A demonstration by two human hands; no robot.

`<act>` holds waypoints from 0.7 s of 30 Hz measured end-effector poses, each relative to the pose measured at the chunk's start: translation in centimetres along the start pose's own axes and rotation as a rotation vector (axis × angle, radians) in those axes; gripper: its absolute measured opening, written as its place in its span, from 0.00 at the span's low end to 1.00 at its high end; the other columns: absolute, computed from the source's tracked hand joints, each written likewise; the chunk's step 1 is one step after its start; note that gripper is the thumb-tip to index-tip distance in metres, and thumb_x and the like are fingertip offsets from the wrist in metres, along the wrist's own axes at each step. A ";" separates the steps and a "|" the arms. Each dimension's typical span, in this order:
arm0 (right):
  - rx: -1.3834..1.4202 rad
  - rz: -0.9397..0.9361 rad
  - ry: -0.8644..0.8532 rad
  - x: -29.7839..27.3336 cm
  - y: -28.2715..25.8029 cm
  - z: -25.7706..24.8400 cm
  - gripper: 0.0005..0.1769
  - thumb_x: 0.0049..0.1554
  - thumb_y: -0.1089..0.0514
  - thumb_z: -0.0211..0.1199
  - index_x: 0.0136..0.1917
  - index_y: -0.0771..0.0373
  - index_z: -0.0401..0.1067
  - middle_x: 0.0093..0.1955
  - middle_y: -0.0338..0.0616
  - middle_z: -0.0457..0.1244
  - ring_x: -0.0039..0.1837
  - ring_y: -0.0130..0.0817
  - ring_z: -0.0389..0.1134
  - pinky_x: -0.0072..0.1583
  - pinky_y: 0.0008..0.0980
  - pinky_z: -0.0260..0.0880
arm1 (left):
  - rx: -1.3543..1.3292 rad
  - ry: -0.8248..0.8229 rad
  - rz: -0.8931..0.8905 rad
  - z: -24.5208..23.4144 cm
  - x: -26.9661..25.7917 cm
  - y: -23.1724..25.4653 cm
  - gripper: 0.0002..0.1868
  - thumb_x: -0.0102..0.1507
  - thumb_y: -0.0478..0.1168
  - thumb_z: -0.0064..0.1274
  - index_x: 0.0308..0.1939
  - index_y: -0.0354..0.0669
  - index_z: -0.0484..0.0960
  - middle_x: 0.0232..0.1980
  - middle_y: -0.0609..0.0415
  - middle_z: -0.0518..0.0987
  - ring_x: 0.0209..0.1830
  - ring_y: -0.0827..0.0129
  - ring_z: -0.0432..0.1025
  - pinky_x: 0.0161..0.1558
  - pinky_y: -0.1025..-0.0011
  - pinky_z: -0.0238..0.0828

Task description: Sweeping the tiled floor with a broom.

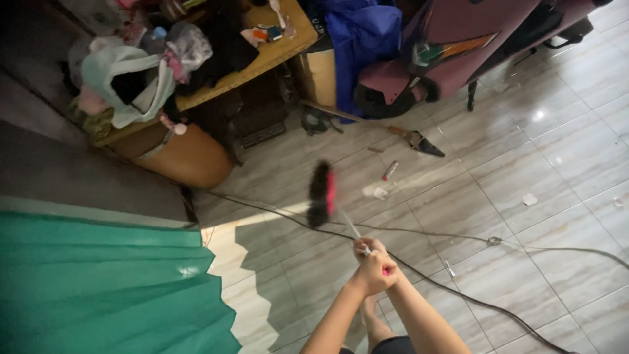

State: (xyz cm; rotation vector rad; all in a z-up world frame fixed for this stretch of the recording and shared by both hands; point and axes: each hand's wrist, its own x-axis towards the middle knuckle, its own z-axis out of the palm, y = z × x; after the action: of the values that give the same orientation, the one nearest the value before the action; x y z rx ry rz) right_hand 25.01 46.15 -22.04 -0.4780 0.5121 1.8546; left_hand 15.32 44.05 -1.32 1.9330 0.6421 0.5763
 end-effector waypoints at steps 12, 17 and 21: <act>-0.104 -0.118 0.318 -5.6 -6.0 -2.6 0.19 0.64 0.54 0.45 0.30 0.52 0.51 0.25 0.31 0.48 0.26 0.27 0.46 0.29 0.29 0.46 | -0.182 -0.169 0.126 -1.3 2.2 4.6 0.14 0.58 0.37 0.52 0.19 0.39 0.70 0.23 0.47 0.69 0.25 0.59 0.66 0.37 0.63 0.60; 0.007 0.111 0.240 -7.4 -5.5 1.9 0.20 0.63 0.51 0.46 0.30 0.53 0.51 0.26 0.30 0.47 0.27 0.25 0.47 0.31 0.27 0.46 | -0.138 -0.205 0.204 -5.4 3.7 10.8 0.15 0.60 0.38 0.53 0.20 0.40 0.69 0.22 0.49 0.70 0.28 0.56 0.68 0.43 0.61 0.64; 0.172 0.213 0.121 -4.3 -5.8 7.5 0.19 0.64 0.54 0.47 0.31 0.54 0.53 0.27 0.30 0.48 0.28 0.22 0.48 0.31 0.26 0.47 | -0.124 -0.236 0.131 -9.2 7.4 11.1 0.17 0.60 0.41 0.56 0.18 0.41 0.71 0.22 0.49 0.73 0.28 0.55 0.71 0.42 0.62 0.67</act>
State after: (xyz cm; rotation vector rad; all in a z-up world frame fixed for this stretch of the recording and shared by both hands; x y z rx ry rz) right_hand 31.28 48.87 -14.17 -0.4351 0.8241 1.9698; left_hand 17.03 50.69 13.36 1.8988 0.3250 0.4490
